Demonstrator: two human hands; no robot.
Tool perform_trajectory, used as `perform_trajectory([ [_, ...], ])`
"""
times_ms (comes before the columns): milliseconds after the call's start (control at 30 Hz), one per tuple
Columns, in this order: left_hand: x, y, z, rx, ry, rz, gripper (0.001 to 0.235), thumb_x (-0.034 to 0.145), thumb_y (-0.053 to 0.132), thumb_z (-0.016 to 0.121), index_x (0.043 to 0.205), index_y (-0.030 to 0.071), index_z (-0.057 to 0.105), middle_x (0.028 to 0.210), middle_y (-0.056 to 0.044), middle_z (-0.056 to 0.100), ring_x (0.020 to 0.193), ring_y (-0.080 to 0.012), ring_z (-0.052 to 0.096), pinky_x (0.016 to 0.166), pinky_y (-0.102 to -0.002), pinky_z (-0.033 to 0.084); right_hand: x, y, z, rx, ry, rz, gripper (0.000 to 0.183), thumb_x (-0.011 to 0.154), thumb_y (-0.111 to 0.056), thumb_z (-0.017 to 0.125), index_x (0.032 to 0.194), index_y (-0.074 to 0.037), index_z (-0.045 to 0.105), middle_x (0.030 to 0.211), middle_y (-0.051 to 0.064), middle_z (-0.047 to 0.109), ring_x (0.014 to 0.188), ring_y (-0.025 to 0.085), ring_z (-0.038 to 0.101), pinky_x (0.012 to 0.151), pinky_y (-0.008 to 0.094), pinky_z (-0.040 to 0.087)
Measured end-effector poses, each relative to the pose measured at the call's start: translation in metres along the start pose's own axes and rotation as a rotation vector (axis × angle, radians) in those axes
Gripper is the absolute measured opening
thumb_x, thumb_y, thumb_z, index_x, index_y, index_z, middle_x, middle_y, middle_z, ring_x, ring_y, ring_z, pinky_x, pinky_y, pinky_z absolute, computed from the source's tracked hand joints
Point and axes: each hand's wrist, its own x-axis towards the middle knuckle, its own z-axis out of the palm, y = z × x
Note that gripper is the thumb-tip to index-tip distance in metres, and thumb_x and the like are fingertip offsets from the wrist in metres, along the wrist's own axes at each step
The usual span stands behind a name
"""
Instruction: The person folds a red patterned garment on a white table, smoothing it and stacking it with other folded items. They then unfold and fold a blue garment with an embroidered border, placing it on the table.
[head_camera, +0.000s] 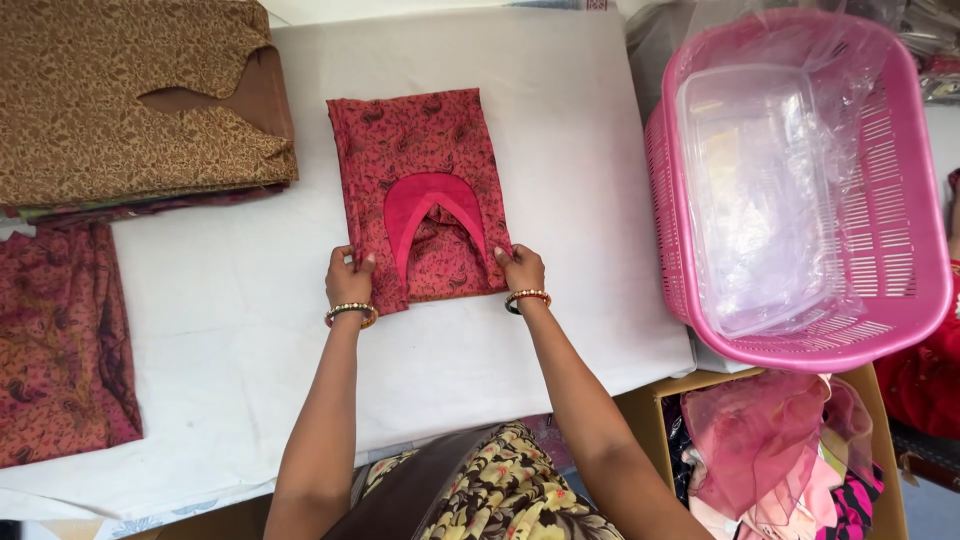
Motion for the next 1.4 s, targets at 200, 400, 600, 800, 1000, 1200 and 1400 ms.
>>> perform_trajectory([
  [200,0.011,0.046,-0.022,0.040,-0.286,-0.157,0.045,0.085,0.034,0.086,0.107,0.000,0.066,0.100,-0.017,0.076,0.089,-0.0271,0.072,0.085,-0.038,0.055,0.015,-0.021,-0.008,0.194,-0.300,0.022,0.023,0.086,-0.024,0.080,0.093,-0.002,0.077,0.080,0.003,0.076,0.066,0.011,0.066,0.064,0.027,0.054],
  [400,0.027,0.161,-0.058,-0.616,-0.453,-0.333,0.025,0.093,0.018,0.071,0.114,0.004,0.069,0.109,-0.012,0.077,0.101,-0.0223,0.074,0.092,-0.038,0.057,0.028,-0.111,-0.035,0.500,-0.422,0.188,0.027,0.091,-0.025,0.072,0.110,-0.006,0.071,0.093,0.007,0.077,0.073,0.015,0.073,0.068,0.035,0.061],
  [600,0.093,0.195,-0.040,-0.787,-0.510,-0.171,0.030,0.092,0.015,0.073,0.116,-0.003,0.068,0.112,-0.014,0.074,0.102,-0.0250,0.072,0.093,-0.039,0.057,0.070,-0.175,-0.038,0.691,-0.428,0.096,0.021,0.090,-0.021,0.072,0.103,-0.004,0.070,0.092,0.007,0.076,0.075,0.017,0.075,0.068,0.036,0.063],
  [800,0.120,0.230,-0.037,-0.585,-0.405,-0.125,0.043,0.092,0.021,0.077,0.118,-0.009,0.062,0.115,-0.019,0.071,0.106,-0.0264,0.069,0.095,-0.039,0.055,0.085,-0.212,-0.038,0.589,-0.323,0.075,0.019,0.093,-0.022,0.074,0.100,-0.004,0.070,0.089,0.008,0.074,0.070,0.016,0.070,0.061,0.034,0.059],
  [1000,0.079,0.222,-0.057,-0.755,-0.503,-0.207,0.037,0.089,0.023,0.072,0.115,-0.003,0.065,0.113,-0.016,0.077,0.111,-0.0240,0.074,0.096,-0.040,0.059,0.069,-0.178,-0.046,0.710,-0.347,-0.097,0.023,0.091,-0.013,0.071,0.109,0.001,0.073,0.094,0.007,0.079,0.077,0.013,0.075,0.071,0.030,0.063],
  [1200,0.003,0.041,-0.044,-0.679,-0.537,-0.375,0.039,0.092,0.016,0.073,0.123,-0.006,0.064,0.118,-0.012,0.072,0.107,-0.0210,0.068,0.098,-0.038,0.054,0.024,0.012,-0.011,0.483,-0.322,0.094,0.014,0.089,-0.011,0.074,0.100,-0.004,0.077,0.089,0.002,0.078,0.076,0.009,0.070,0.071,0.026,0.059],
  [1400,-0.031,0.000,-0.032,-0.429,-0.321,-0.276,0.045,0.094,0.009,0.069,0.136,0.002,0.054,0.120,-0.011,0.069,0.107,-0.0180,0.064,0.096,-0.033,0.050,0.035,0.099,0.012,0.263,-0.223,-0.056,0.011,0.097,-0.008,0.078,0.094,0.000,0.071,0.082,-0.001,0.061,0.071,0.007,0.050,0.064,0.026,0.043],
])
